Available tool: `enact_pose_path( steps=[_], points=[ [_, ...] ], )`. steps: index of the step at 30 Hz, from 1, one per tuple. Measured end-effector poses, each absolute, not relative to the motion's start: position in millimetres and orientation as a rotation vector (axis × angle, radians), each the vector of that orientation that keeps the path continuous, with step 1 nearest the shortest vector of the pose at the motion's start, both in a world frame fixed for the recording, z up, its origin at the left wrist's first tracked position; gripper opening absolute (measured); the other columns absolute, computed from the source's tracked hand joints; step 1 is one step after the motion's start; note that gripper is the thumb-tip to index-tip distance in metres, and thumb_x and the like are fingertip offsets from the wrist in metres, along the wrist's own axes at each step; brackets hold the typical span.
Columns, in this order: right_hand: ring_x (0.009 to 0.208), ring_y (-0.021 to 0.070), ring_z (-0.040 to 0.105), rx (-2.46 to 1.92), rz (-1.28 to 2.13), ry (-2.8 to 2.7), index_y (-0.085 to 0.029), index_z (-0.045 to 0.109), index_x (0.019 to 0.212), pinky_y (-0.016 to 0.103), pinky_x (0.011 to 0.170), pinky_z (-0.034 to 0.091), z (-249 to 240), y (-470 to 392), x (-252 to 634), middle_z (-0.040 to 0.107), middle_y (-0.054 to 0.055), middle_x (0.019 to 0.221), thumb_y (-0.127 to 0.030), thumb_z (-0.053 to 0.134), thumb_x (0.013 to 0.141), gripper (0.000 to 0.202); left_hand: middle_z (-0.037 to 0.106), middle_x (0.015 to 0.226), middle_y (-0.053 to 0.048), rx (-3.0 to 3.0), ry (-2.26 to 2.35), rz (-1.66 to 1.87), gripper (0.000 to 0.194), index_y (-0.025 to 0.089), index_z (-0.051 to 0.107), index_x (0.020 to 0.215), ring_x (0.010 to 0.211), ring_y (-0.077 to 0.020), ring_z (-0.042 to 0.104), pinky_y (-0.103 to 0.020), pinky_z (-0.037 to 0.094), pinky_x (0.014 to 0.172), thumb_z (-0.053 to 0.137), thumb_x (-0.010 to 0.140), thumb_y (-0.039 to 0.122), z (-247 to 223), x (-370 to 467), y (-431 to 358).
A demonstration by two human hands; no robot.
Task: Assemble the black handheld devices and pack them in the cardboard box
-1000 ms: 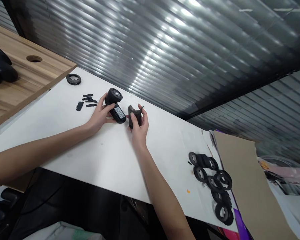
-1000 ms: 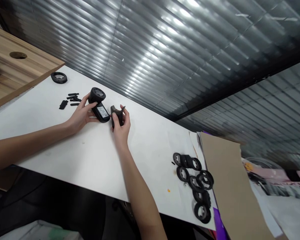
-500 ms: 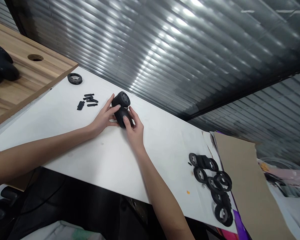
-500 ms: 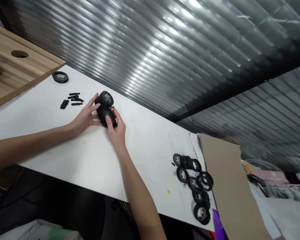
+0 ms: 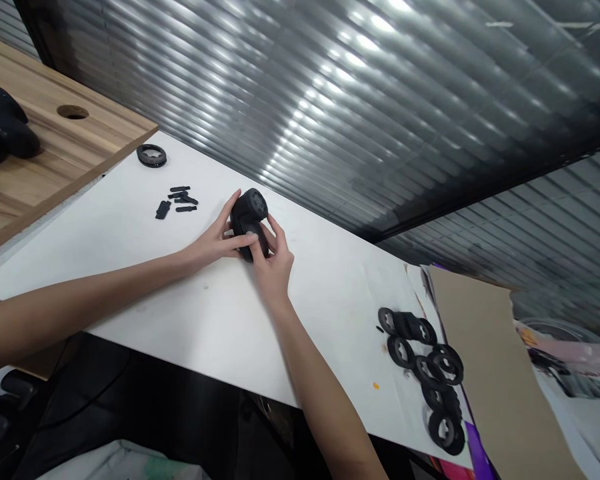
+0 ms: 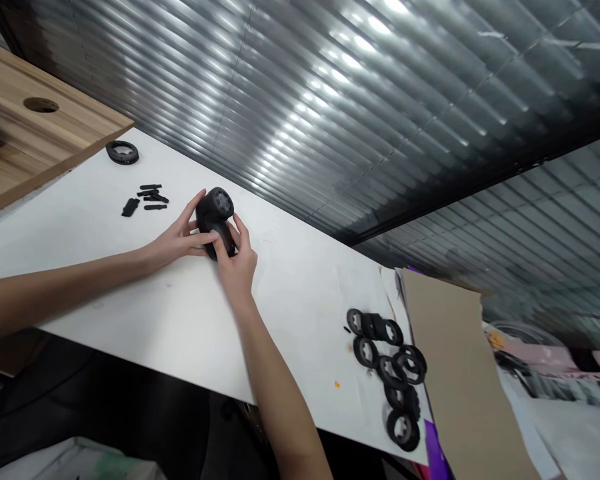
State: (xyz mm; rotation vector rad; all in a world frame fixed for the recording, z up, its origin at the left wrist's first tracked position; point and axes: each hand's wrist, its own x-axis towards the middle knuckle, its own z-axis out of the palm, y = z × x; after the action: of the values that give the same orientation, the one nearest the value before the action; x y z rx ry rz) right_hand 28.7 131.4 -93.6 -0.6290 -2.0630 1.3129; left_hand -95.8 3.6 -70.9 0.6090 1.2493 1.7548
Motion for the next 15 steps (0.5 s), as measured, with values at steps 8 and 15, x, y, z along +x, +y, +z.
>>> enact_pose_path(
  steps=[8,15],
  points=[
    [0.158,0.0336,0.06,-0.543,1.285,-2.088,-0.035,0.065,0.158,0.059,0.134,0.048,-94.8,131.8,29.9,0.07,0.005,0.163,-0.077,0.056,0.106,0.068,0.071,0.146,-0.014,0.481,1.116,1.847,0.119,0.048,0.018,0.182,0.131,-0.0365,0.075,-0.065,0.064,0.111,0.093,0.091,0.033,-70.2,-93.6,4.2],
    [0.134,0.0317,0.076,-0.516,1.48,-1.994,-0.03,0.074,0.147,0.052,0.116,0.063,-90.4,138.0,22.3,0.075,0.01,0.154,-0.075,0.064,0.103,0.064,0.074,0.141,-0.013,0.386,1.063,1.918,0.112,0.045,0.023,0.18,0.118,-0.0338,0.081,-0.066,0.065,0.109,0.092,0.092,0.032,-74.8,-95.9,8.2]
  ],
)
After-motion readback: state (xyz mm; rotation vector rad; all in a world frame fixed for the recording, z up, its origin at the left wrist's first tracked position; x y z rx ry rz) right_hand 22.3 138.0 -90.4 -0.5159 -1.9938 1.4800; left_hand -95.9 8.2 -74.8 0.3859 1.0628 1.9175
